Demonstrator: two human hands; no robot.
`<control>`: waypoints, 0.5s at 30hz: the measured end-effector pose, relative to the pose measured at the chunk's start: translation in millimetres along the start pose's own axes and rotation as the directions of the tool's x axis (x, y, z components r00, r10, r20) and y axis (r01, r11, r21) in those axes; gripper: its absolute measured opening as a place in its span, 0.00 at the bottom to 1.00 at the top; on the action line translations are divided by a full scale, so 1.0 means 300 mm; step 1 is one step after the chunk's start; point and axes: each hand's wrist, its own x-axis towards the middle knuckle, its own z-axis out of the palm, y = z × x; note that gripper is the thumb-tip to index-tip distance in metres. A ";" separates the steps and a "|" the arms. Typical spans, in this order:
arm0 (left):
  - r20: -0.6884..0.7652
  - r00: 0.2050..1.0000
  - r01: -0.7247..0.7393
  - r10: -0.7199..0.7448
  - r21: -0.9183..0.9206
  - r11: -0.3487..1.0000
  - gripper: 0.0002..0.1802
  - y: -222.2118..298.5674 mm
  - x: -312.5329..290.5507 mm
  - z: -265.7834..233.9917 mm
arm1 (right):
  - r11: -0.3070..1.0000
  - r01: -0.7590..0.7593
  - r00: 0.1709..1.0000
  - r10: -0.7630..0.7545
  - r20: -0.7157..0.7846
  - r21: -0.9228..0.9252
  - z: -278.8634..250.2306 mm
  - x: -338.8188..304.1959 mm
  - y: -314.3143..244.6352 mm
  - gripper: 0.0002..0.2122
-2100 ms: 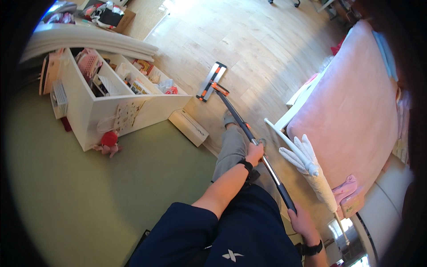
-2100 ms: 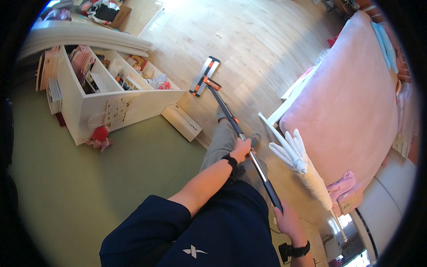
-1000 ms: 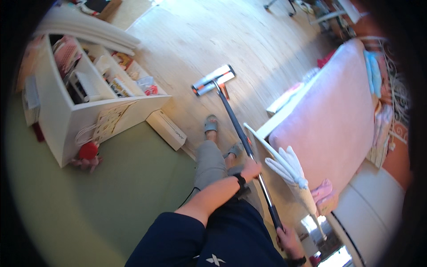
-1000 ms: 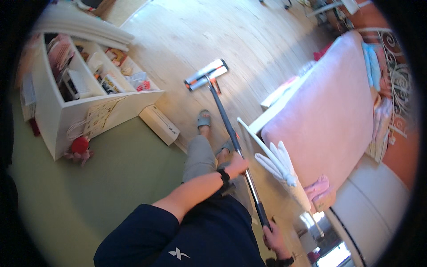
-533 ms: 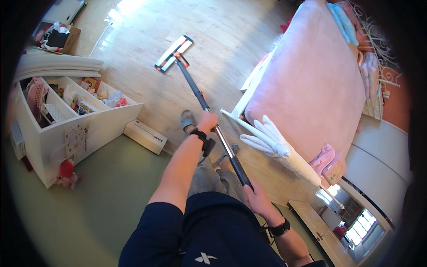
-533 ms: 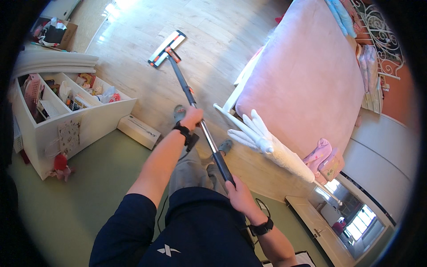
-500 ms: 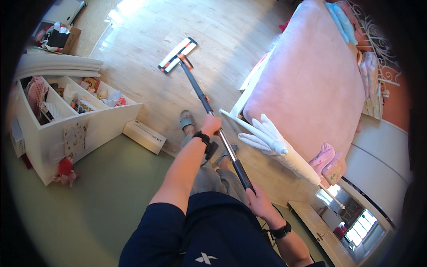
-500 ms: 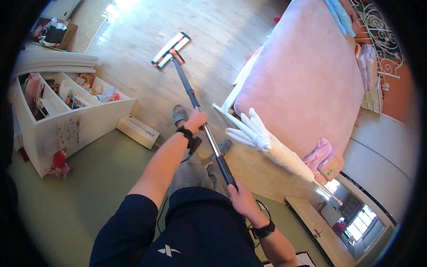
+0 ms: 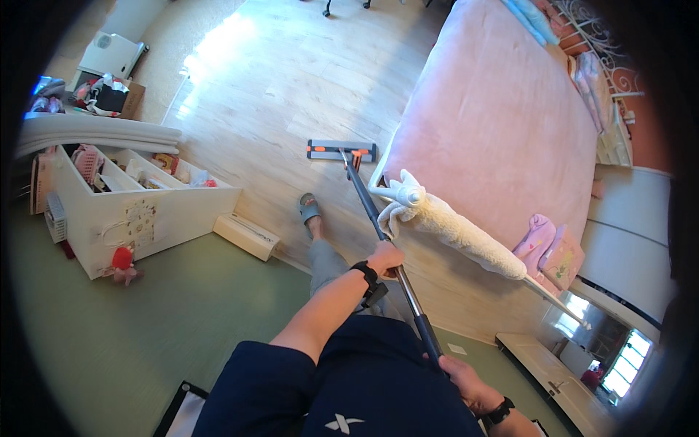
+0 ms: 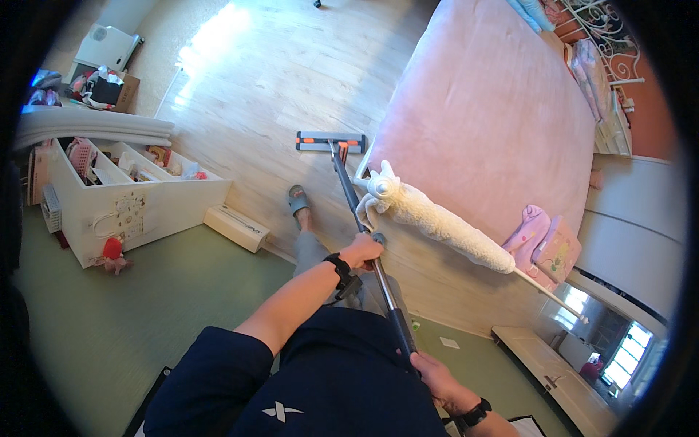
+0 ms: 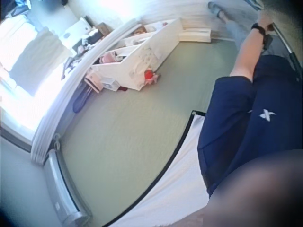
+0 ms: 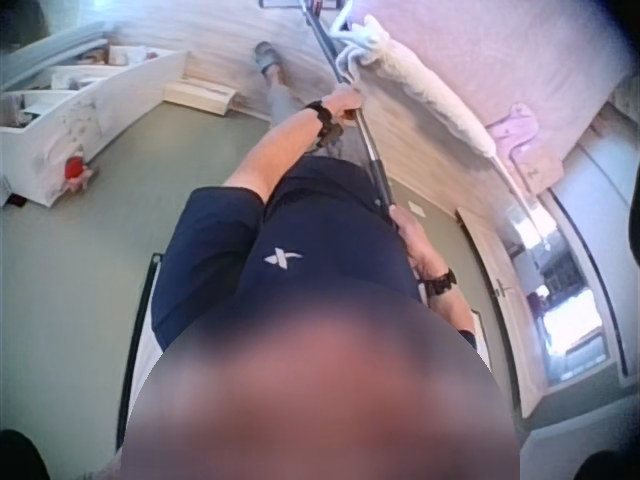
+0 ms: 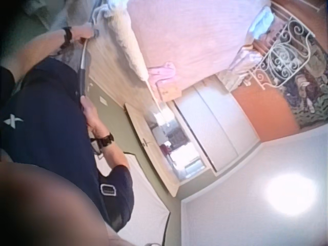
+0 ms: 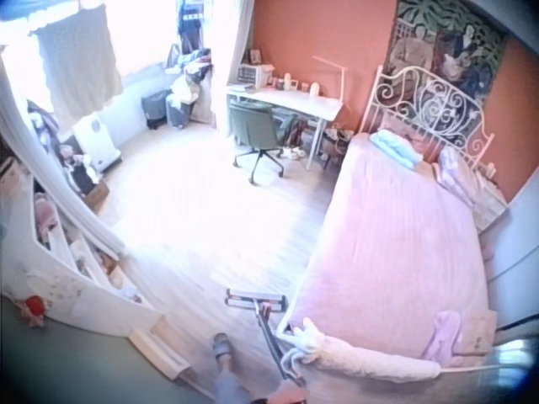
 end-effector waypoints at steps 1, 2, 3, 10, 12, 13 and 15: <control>0.029 1.000 0.006 -0.006 0.023 1.000 0.07 -0.021 -0.019 0.020 | 1.000 -0.017 1.000 0.017 0.017 0.012 -0.018 -0.029 0.011 0.20; 0.061 0.998 -0.011 0.008 0.041 0.999 0.09 -0.042 -0.037 0.038 | 0.999 -0.036 0.999 0.035 0.033 0.025 -0.033 -0.054 0.027 0.21; 0.051 0.999 0.011 -0.015 0.077 0.997 0.10 -0.076 -0.061 0.059 | 0.998 -0.051 0.999 0.051 -0.003 0.036 -0.045 -0.079 0.050 0.21; -0.153 0.985 -0.089 0.085 -0.015 0.996 0.21 -0.156 -0.108 0.124 | 0.924 -0.163 0.887 -0.016 0.461 0.346 -0.148 -0.107 0.117 0.23; -0.181 0.978 -0.099 0.103 0.033 0.995 0.21 -0.150 -0.102 0.128 | 0.982 -0.048 0.973 0.006 0.229 0.181 -0.139 -0.098 0.116 0.23; -0.169 0.981 -0.082 0.093 0.070 0.994 0.21 -0.146 -0.098 0.130 | 0.997 -0.016 0.994 0.007 0.113 0.079 -0.121 -0.091 0.118 0.23; -0.182 0.976 -0.099 0.122 0.135 0.986 0.20 -0.140 -0.084 0.126 | 0.998 -0.012 1.000 0.012 0.003 -0.062 -0.087 -0.084 0.106 0.22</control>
